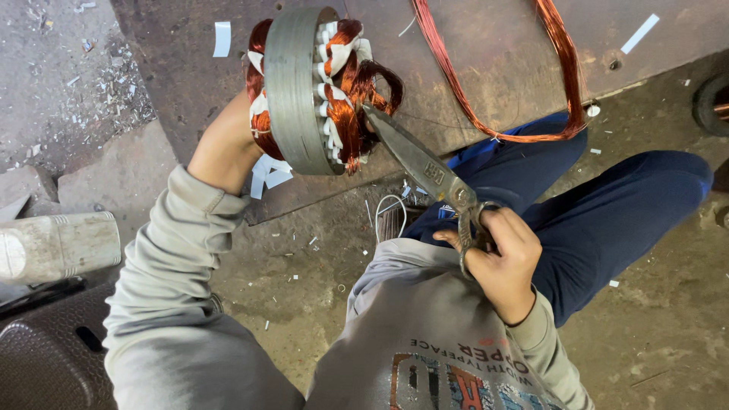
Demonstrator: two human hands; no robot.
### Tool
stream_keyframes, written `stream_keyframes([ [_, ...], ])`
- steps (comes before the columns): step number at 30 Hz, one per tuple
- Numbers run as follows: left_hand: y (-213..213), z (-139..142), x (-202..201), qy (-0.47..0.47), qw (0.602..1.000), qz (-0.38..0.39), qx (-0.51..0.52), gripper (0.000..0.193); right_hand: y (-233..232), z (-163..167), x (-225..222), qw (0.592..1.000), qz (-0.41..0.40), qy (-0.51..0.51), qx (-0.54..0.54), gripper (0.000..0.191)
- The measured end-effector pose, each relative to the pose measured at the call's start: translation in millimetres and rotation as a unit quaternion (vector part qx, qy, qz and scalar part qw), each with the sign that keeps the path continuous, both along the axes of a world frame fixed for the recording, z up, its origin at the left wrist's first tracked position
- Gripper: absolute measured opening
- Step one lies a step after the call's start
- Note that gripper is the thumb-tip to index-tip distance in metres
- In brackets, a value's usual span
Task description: The person uses shears to cut copper wire and then winds the wire into the slots of a motor stator. The person repeatedly cuts and inserts wire segments, adjusting the stator as needed.
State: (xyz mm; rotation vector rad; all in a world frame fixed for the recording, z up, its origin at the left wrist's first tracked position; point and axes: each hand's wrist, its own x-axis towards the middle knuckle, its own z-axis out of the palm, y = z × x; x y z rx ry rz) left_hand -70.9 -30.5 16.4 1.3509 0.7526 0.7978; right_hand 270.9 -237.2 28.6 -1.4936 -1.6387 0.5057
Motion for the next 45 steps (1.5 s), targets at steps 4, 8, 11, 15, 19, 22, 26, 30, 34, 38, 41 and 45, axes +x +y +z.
stream_keyframes([
  [4, -1.4, -0.1, -4.4, 0.027, 0.999, -0.002, 0.045, 0.032, 1.3, 0.2, 7.4, 1.000, 0.017, -0.018, 0.020, 0.041],
  [8, 1.7, -1.4, -2.6, 0.041, 0.996, -0.003, 0.078, 0.037, -7.0, 1.8, 14.0, 0.999, 0.026, -0.021, 0.000, 0.038],
  [11, 3.5, 1.0, 1.1, 0.107, 0.986, 0.006, 0.128, 0.039, -11.7, -0.1, 16.9, 0.999, 0.035, -0.002, -0.011, 0.041],
  [15, 1.1, 5.0, 4.7, -0.013, 0.999, -0.011, 0.029, 0.037, -7.1, -4.8, 18.0, 0.995, 0.061, 0.054, -0.059, 0.044],
  [19, 1.7, 6.2, 5.4, -0.039, 0.999, -0.012, -0.004, 0.035, -6.3, 4.3, 18.7, 0.990, 0.063, 0.066, -0.105, 0.047],
  [22, 5.8, 6.9, 5.2, -0.016, 0.999, -0.028, 0.041, 0.034, -14.0, 19.9, 17.7, 0.999, 0.009, -0.031, -0.032, 0.052],
  [26, 6.6, 10.2, 4.4, -0.002, 0.999, 0.001, -0.038, 0.029, -22.7, 30.8, 14.1, 0.997, -0.030, -0.067, -0.031, 0.067],
  [30, 3.0, 13.5, 2.1, -0.061, 0.994, -0.005, -0.089, 0.028, -30.0, 19.7, 8.9, 0.997, 0.009, 0.031, -0.065, 0.063],
  [34, 3.6, 13.9, 1.3, -0.064, 0.993, -0.014, -0.098, 0.025, -33.7, 3.1, -8.5, 0.935, 0.061, 0.311, -0.156, 0.046],
  [38, 4.1, 13.7, 7.0, -0.099, 0.978, -0.003, -0.181, 0.027, -8.9, 3.5, -44.4, 0.920, 0.057, 0.365, -0.129, 0.038],
  [41, 1.6, 17.9, 11.7, -0.075, 0.978, 0.026, -0.193, 0.029, 29.5, 15.1, -77.2, 0.887, 0.077, 0.455, -0.030, 0.042],
  [45, -3.0, 31.7, 13.3, -0.022, 0.997, -0.034, -0.069, 0.033, 71.8, 40.3, -106.7, 0.900, 0.069, 0.428, 0.051, 0.043],
])
